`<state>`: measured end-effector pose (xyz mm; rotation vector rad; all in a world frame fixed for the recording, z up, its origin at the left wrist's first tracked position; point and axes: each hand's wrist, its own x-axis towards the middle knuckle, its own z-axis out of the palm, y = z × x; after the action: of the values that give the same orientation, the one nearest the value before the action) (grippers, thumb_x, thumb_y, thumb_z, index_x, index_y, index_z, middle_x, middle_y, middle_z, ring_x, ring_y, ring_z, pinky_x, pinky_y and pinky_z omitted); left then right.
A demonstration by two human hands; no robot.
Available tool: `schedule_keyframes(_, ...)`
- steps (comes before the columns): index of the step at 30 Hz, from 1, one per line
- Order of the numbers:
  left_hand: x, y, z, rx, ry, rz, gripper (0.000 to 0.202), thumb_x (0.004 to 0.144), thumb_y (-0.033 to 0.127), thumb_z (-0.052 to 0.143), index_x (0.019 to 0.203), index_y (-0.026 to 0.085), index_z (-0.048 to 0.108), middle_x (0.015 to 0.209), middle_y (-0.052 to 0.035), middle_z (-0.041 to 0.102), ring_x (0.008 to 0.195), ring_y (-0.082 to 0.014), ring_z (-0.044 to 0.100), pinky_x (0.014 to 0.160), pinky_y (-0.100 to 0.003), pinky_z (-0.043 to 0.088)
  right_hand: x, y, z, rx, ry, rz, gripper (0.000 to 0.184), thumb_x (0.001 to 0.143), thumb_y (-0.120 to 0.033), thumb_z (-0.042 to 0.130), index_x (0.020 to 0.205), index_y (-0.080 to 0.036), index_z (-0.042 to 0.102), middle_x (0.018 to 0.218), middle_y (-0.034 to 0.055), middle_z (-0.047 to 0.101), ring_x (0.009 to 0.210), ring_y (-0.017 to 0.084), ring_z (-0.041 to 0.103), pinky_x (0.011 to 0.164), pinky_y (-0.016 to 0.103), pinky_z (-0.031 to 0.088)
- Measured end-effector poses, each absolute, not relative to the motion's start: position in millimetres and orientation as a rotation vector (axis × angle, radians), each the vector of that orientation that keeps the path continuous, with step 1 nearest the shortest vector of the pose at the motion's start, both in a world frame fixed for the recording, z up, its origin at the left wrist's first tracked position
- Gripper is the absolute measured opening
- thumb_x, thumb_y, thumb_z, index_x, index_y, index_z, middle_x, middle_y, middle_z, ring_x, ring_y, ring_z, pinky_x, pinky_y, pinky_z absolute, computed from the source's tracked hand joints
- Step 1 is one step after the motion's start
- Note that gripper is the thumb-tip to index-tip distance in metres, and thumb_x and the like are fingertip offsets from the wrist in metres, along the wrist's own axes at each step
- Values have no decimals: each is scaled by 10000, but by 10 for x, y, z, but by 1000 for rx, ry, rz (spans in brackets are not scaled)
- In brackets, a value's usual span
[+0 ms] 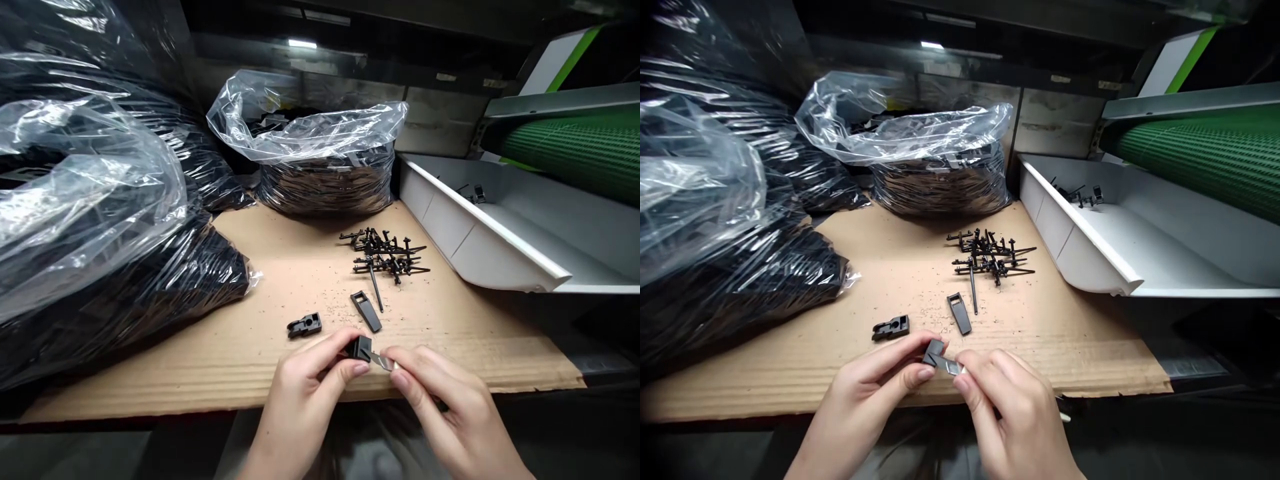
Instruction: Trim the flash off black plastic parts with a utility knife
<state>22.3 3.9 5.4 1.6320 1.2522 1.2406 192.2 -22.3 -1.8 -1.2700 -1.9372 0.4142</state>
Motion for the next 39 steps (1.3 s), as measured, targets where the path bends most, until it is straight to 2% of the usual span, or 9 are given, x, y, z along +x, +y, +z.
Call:
schedule_keyframes(5, 203, 22, 45, 1578, 1210, 1296, 286, 665, 78, 659, 865, 272, 722, 847, 53, 731, 774, -108, 677, 708, -92, 512, 1923, -222, -49, -1207, -1985, 360, 219, 862, -160, 456, 1027, -224, 585, 717, 38, 584, 606, 151, 565, 529, 249, 457)
schedule_keyframes(9, 204, 37, 42, 1624, 1190, 1329, 339, 641, 33, 667, 854, 292, 721, 831, 65, 732, 758, -89, 680, 703, -61, 495, 1926, -234, -60, -1214, -1988, 345, 224, 859, -147, 456, 1028, -219, 584, 700, 34, 570, 594, 146, 555, 516, 245, 449)
schedule_keyframes(16, 188, 13, 46, 1591, 1186, 1341, 341, 641, 23, 665, 861, 278, 716, 847, 48, 731, 765, -105, 684, 711, -86, 507, 1885, -232, -79, -1260, -1972, 261, 211, 864, -146, 450, 1013, -181, 594, 710, 45, 580, 613, 151, 556, 549, 256, 446)
schedule_keyframes(21, 148, -40, 50, 1592, 1115, 1277, 349, 636, 16, 679, 837, 297, 724, 825, 69, 732, 776, -100, 679, 720, -80, 498, 1998, -176, -38, -1431, -1869, 218, 177, 874, -198, 460, 945, -191, 622, 821, 48, 641, 735, 161, 606, 669, 257, 459)
schedule_keyframes(24, 144, -40, 40, 1596, 1126, 1287, 361, 647, 11, 670, 855, 302, 721, 851, 76, 728, 804, -96, 673, 736, -71, 488, 2042, -213, 20, -1341, -1854, 385, 158, 878, -180, 448, 941, -222, 587, 766, -4, 644, 708, 112, 615, 634, 178, 464)
schedule_keyframes(28, 134, -24, 23, 1643, 1092, 1255, 377, 688, 10, 633, 922, 297, 702, 901, 77, 719, 857, -86, 658, 764, -59, 470, 1949, -279, 71, -1313, -1793, 598, 174, 899, -163, 381, 886, -228, 542, 637, -49, 579, 511, 71, 546, 516, 147, 438)
schedule_keyframes(33, 116, -11, 7, 1760, 1066, 1254, 396, 701, -12, 615, 962, 278, 685, 944, 82, 707, 902, -63, 636, 816, -41, 431, 1807, -228, 35, -1270, -1839, 463, 143, 872, -143, 434, 842, -208, 558, 662, -29, 565, 618, 98, 565, 577, 186, 424)
schedule_keyframes(39, 135, -9, -5, 1837, 1066, 1298, 332, 702, 13, 630, 950, 225, 693, 929, 51, 716, 871, -64, 648, 805, -39, 438, 1799, -204, -5, -1238, -1894, 372, 136, 858, -109, 449, 826, -188, 556, 663, -7, 564, 598, 116, 528, 547, 225, 393)
